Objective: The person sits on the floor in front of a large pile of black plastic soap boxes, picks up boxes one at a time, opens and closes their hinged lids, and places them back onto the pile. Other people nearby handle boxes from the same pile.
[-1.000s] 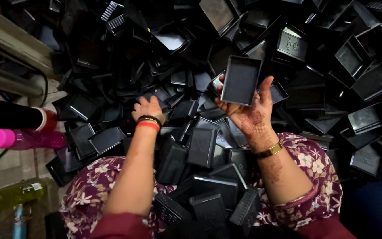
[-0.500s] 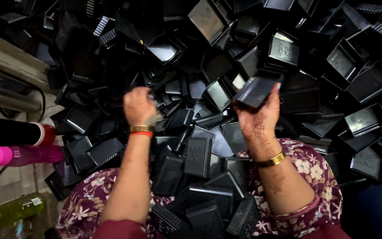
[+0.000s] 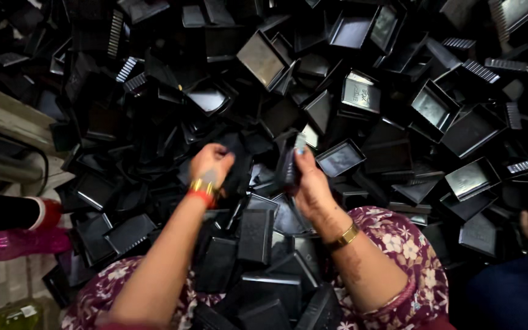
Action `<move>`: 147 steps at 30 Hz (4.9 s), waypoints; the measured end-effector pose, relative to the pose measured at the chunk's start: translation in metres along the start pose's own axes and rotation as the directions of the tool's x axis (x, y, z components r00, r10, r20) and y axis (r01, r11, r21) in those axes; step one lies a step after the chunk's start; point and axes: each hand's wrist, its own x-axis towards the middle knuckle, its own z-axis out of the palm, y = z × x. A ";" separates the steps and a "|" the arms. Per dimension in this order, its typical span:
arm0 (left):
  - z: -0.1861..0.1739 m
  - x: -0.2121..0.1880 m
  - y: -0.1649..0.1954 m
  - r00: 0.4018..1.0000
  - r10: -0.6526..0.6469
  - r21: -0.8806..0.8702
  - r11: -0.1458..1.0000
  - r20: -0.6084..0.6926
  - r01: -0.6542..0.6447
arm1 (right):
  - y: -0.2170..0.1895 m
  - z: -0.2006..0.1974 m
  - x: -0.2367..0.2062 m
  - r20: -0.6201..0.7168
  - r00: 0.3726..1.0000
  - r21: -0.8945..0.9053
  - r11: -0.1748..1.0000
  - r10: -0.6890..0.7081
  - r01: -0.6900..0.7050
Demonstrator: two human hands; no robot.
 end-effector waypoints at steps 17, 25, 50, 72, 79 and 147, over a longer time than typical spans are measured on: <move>0.003 -0.111 0.014 0.963 0.221 -0.903 0.426 0.154 0.047 | 0.019 0.034 -0.041 0.493 0.792 -0.417 0.702 -0.359 0.578; -0.003 -0.107 0.027 0.969 0.139 -0.922 0.360 0.205 0.143 | 0.019 0.034 -0.047 0.454 0.841 -0.553 0.646 -0.295 0.526; -0.013 -0.092 0.018 0.961 -0.011 -0.957 0.090 0.277 0.277 | 0.006 0.037 -0.048 0.596 0.803 -0.543 0.721 -0.030 0.430; 0.012 -0.051 -0.018 0.976 0.206 -0.625 0.754 -0.065 -0.201 | -0.011 0.023 -0.034 0.550 0.831 -0.575 0.761 0.089 0.299; -0.008 -0.097 0.018 0.814 0.502 -0.741 0.657 0.292 -0.139 | -0.053 -0.020 0.009 0.115 0.974 -0.322 0.920 -0.195 0.222; 0.052 -0.049 -0.004 0.892 -0.186 -0.891 -0.285 0.412 0.352 | -0.028 0.031 -0.012 0.149 0.985 -0.239 0.964 -0.086 0.120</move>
